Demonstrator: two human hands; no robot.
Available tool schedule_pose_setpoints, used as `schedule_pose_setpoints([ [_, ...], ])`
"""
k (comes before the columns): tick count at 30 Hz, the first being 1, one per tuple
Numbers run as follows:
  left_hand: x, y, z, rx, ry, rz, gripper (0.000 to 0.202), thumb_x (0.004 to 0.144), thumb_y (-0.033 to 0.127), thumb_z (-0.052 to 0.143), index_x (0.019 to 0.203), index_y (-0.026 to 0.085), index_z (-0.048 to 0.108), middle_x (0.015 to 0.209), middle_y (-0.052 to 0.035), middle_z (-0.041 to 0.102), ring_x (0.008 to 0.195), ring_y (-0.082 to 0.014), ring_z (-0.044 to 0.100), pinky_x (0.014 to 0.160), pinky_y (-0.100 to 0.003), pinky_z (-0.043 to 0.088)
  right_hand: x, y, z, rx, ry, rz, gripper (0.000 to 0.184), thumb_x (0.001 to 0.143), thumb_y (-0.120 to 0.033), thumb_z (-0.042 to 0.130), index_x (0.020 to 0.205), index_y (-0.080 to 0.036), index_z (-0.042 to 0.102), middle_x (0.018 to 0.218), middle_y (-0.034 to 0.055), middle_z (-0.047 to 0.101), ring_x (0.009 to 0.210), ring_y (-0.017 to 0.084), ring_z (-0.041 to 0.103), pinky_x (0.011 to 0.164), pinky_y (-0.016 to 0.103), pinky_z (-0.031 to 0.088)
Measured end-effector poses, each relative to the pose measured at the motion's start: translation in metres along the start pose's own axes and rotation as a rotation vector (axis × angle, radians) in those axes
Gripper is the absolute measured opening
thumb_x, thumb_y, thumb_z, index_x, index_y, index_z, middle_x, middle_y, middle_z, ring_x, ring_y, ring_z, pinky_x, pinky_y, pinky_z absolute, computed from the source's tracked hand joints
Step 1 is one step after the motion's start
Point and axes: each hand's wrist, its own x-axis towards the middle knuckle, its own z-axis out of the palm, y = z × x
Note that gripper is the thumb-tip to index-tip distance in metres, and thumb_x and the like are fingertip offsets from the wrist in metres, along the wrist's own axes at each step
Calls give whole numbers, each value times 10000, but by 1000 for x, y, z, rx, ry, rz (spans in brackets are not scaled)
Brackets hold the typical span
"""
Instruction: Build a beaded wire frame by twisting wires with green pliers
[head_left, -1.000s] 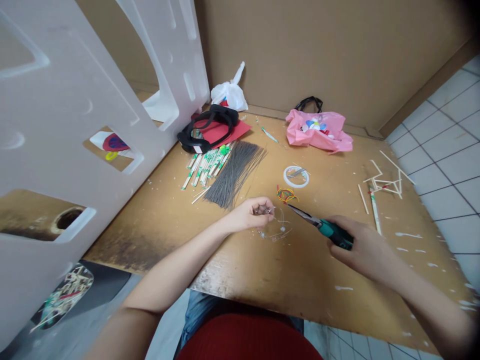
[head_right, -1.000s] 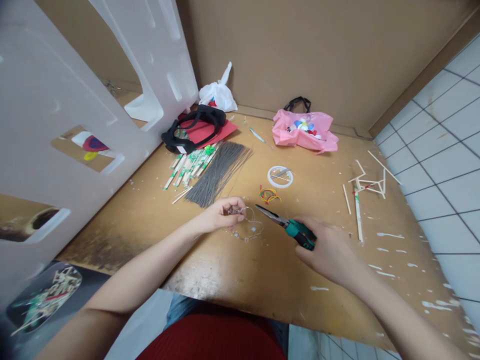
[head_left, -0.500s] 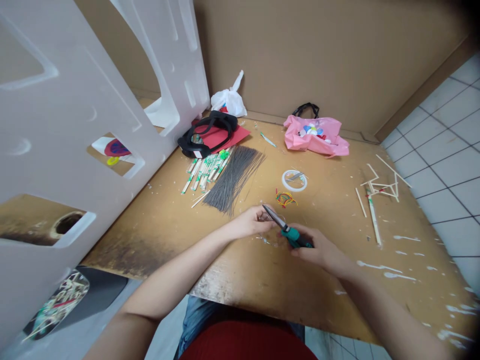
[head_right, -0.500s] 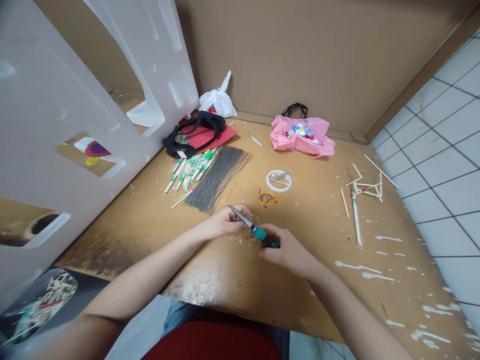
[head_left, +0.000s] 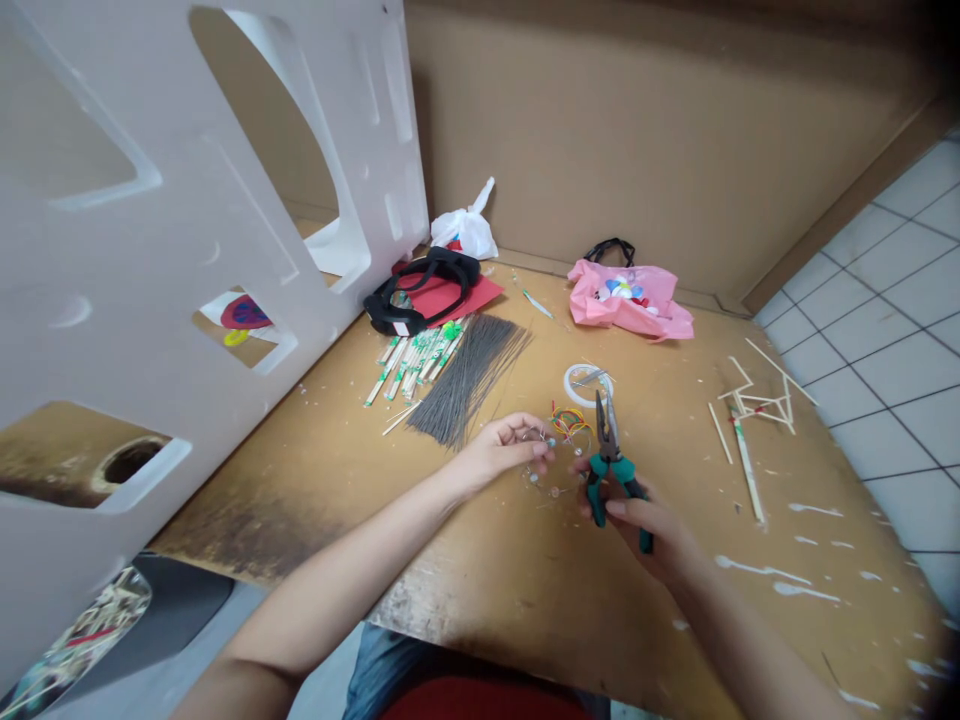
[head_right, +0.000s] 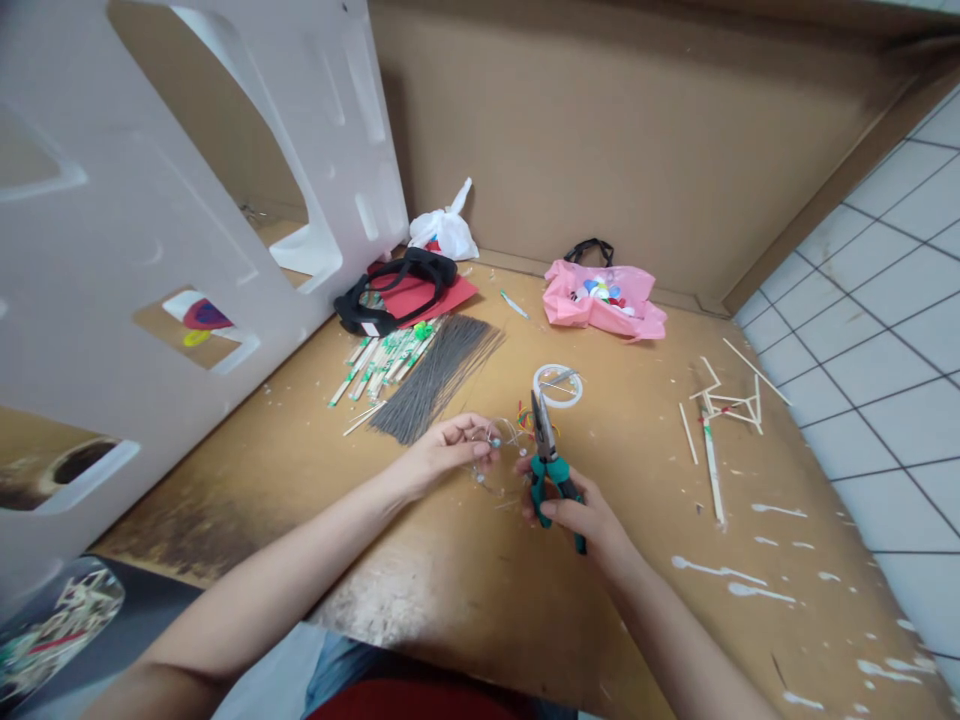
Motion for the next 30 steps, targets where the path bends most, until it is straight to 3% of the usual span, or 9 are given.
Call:
schedule_pose_setpoints([
  [6,0,-2,1,155,67,10,353,680,392,727,855,127,573,593,38,573,477,-53,474,519,-203,372,1,4,0,-58,6,11,417,654,-359,582,1040,-204,612,751,42,618,705,202,553,673,349,411],
  [18,-1,-1,2,167,72,5,309,663,363,703,797,140,538,586,32,575,465,-51,454,503,-199,352,3,10,3,-50,13,5,467,675,-382,563,1097,-187,607,773,61,639,731,223,590,668,356,447],
  [21,3,-5,0,140,102,-16,292,662,350,691,787,141,530,570,36,573,461,-56,467,496,-198,360,3,6,1,-282,64,-35,442,710,-377,551,1110,-194,589,914,76,656,761,214,606,703,352,470],
  [24,7,-8,-4,135,157,-33,250,671,327,669,764,141,530,554,35,573,457,-59,473,493,-198,365,-1,-2,-7,-709,181,-138,376,749,-322,530,1100,-195,572,1057,102,639,834,215,619,745,347,483],
  [27,9,-8,-8,139,172,-37,239,673,321,664,758,143,529,551,30,577,461,-62,481,491,-198,364,-8,-7,-22,-1155,242,-237,349,738,-269,526,1076,-195,569,993,93,657,801,214,627,694,335,488],
  [30,8,-6,-8,144,164,-19,249,668,321,672,761,143,523,551,36,574,453,-56,471,489,-197,361,-15,-8,-32,-1463,296,-284,336,731,-260,527,1059,-204,572,964,83,668,730,209,638,592,311,473],
])
